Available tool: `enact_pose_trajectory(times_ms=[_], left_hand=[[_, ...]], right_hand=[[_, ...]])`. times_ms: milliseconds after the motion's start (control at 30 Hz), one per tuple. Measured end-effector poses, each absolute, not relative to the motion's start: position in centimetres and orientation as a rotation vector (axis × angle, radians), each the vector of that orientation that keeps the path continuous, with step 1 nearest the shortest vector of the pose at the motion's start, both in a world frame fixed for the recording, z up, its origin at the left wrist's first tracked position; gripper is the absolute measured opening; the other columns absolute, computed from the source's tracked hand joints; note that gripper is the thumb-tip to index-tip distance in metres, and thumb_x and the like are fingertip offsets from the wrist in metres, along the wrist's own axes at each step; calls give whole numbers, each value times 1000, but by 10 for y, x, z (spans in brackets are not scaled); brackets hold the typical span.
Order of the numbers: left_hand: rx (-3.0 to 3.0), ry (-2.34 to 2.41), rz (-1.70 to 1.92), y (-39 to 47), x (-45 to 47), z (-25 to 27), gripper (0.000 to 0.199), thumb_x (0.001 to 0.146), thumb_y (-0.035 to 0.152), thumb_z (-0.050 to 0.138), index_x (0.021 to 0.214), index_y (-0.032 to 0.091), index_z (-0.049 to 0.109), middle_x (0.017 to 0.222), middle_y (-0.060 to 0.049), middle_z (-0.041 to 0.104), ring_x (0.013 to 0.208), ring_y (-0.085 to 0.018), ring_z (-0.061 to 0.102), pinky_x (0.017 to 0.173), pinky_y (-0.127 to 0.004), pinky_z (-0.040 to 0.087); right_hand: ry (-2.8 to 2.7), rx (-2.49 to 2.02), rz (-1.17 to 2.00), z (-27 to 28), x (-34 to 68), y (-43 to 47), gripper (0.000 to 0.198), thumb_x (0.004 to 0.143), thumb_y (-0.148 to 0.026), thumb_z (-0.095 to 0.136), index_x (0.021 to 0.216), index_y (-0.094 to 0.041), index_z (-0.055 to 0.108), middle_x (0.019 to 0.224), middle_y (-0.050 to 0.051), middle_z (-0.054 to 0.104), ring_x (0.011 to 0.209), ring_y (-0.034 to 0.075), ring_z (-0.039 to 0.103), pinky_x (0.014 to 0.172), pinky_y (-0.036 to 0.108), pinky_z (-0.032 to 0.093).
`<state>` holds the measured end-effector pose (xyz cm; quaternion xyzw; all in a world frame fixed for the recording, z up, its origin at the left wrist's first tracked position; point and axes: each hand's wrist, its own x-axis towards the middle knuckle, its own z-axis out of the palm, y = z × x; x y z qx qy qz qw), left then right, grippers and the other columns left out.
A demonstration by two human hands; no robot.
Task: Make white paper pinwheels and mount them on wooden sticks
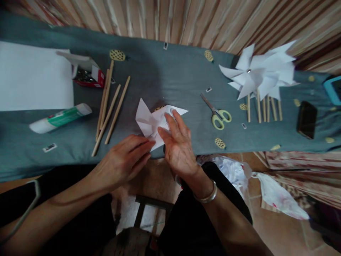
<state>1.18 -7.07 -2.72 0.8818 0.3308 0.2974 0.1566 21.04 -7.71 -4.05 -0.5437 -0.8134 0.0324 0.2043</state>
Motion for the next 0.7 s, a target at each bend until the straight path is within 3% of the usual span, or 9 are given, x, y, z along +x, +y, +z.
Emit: enact_pose_trajectory(times_ms=[233,400,700], left_hand=[[2451,1090,932,-56,-15,-13,23,95,17,50,110,14,68,99,-9,69,91,-19,65,83,-31,57],[2274,1247,940,-51,-28,-12,26,94,22,50,107,16,72,101,-8,70,94,-18,67,86,-30,55],[2085,1275,1066,-53,-23,0,25,91,23,53,103,16,74,100,-7,73,92,-18,68,86,-30,54]], right_hand=[[-2239,-1604,230,-42,208,-81,44,93,-10,40,124,-29,64,154,4,45,152,28,23,112,54,38],[-2255,-1621,212,-43,204,-81,45,90,-8,39,124,-23,65,156,9,42,153,30,19,111,57,36],[-2274,-1684,228,-35,203,-74,42,90,-8,41,118,-18,71,153,15,46,150,32,26,111,58,33]])
